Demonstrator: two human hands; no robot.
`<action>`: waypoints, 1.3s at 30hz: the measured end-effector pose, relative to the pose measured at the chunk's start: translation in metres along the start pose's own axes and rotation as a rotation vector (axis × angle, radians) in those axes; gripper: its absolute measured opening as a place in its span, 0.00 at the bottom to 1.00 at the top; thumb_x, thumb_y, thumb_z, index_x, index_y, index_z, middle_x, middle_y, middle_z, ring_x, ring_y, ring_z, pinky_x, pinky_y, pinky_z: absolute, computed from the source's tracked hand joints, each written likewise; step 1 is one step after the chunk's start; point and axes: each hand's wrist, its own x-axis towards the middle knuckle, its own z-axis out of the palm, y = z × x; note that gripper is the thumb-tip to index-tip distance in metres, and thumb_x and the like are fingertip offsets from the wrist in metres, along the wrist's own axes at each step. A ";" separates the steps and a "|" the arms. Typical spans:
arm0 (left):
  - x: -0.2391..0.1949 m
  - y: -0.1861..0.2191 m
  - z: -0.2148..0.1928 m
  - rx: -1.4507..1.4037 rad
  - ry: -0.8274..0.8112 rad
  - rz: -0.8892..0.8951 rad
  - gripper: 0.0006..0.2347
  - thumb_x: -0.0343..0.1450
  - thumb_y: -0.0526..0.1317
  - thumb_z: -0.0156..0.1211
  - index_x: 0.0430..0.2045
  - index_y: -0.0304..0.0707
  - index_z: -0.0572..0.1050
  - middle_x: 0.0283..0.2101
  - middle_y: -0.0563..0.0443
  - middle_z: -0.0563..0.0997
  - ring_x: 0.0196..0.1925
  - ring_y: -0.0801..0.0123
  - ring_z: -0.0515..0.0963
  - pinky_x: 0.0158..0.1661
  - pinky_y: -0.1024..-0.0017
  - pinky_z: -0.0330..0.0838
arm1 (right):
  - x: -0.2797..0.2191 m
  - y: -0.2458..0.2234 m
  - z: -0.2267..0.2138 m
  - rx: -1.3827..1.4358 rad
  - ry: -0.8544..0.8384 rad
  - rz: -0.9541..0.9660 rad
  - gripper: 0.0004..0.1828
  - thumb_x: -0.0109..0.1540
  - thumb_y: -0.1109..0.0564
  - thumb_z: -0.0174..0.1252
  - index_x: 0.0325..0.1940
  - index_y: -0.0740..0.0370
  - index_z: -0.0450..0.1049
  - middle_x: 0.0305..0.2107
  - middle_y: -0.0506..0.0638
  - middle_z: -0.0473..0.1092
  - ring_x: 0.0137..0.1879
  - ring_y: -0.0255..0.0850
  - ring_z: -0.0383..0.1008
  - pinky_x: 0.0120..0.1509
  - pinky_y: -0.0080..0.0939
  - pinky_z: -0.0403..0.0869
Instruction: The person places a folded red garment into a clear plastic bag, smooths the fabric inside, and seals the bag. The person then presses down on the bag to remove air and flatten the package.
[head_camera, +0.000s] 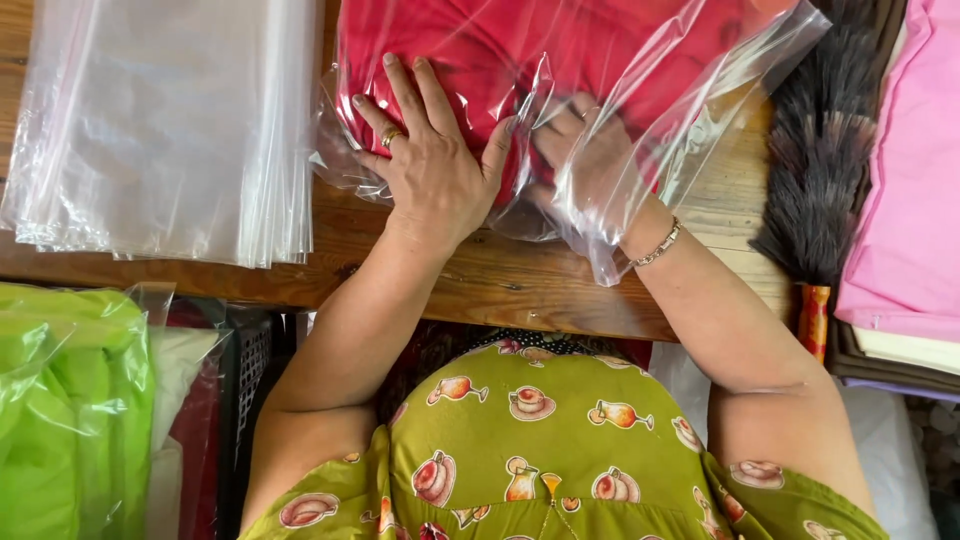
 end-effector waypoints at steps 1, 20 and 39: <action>-0.001 0.000 0.002 -0.004 0.021 0.011 0.41 0.70 0.71 0.26 0.66 0.34 0.42 0.70 0.39 0.40 0.67 0.27 0.45 0.52 0.29 0.55 | -0.002 0.001 0.011 0.169 0.076 -0.036 0.28 0.50 0.38 0.59 0.44 0.58 0.65 0.43 0.50 0.64 0.57 0.47 0.62 0.67 0.48 0.53; 0.003 -0.003 -0.004 0.001 0.136 0.301 0.36 0.69 0.72 0.29 0.67 0.52 0.55 0.68 0.42 0.42 0.66 0.26 0.43 0.55 0.22 0.40 | -0.054 0.055 -0.042 0.072 0.613 0.059 0.20 0.67 0.42 0.57 0.52 0.58 0.81 0.52 0.53 0.68 0.57 0.50 0.64 0.61 0.53 0.56; -0.016 0.036 -0.040 -0.010 -0.123 0.638 0.35 0.68 0.68 0.26 0.67 0.49 0.47 0.68 0.33 0.37 0.66 0.33 0.30 0.56 0.26 0.29 | -0.060 0.090 -0.031 1.960 0.308 0.687 0.35 0.55 0.51 0.61 0.65 0.56 0.62 0.35 0.46 0.73 0.31 0.27 0.74 0.32 0.20 0.75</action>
